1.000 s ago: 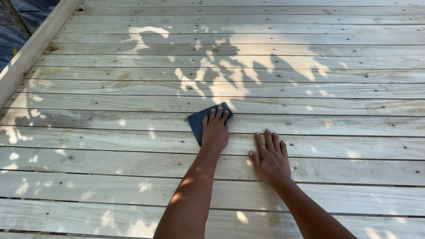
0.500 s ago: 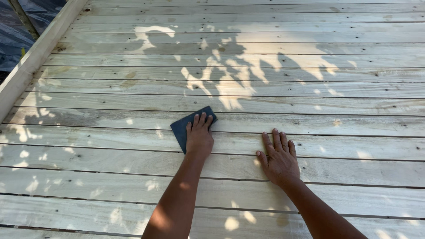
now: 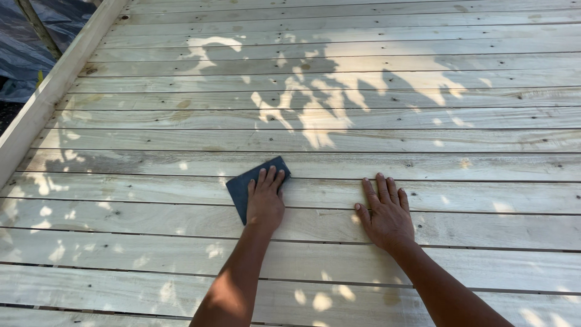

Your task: The person sands the slatted wooden surface of a large frame structure using a dark sanding block, moving it back and forth across the planks. They occasionally reposition the block in both hands and work across different sections of the panel, steadying the wood with their free hand.

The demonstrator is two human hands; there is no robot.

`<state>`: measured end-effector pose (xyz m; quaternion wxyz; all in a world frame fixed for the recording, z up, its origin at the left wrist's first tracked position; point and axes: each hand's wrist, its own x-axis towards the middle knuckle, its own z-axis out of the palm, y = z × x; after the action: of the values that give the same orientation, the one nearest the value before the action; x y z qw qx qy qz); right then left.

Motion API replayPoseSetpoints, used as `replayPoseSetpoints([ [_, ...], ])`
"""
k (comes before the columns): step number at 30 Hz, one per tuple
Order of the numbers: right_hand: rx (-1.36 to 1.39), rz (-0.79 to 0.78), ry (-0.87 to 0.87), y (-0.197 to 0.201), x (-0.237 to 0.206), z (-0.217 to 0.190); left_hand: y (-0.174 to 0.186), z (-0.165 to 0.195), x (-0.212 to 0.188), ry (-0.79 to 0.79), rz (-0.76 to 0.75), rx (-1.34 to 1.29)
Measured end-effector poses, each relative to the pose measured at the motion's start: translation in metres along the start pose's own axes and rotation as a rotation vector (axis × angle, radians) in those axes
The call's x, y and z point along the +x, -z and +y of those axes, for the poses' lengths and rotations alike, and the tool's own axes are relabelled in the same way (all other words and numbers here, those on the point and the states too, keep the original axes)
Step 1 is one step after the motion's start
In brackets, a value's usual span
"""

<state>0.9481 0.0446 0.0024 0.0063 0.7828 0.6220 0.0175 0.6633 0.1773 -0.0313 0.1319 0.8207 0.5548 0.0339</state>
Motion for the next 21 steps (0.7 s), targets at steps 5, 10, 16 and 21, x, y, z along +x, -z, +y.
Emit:
replayPoseSetpoints([
  [5, 0.090, 0.052, -0.035, -0.008, -0.001, 0.004, 0.020, 0.042, 0.054, 0.197, 0.057, -0.037],
  [10, 0.350, 0.138, -0.071, -0.011, -0.003, 0.011, -0.012, 0.156, -0.002, -0.193, -0.058, -0.152],
  [16, 0.056, 0.099, -0.019, -0.013, -0.034, 0.024, 0.003, 0.032, -0.054, -0.091, 0.054, 0.012],
  [21, 0.136, 0.141, -0.049, -0.013, -0.047, 0.032, 0.043, -0.067, -0.052, 0.417, 0.194, -0.023],
])
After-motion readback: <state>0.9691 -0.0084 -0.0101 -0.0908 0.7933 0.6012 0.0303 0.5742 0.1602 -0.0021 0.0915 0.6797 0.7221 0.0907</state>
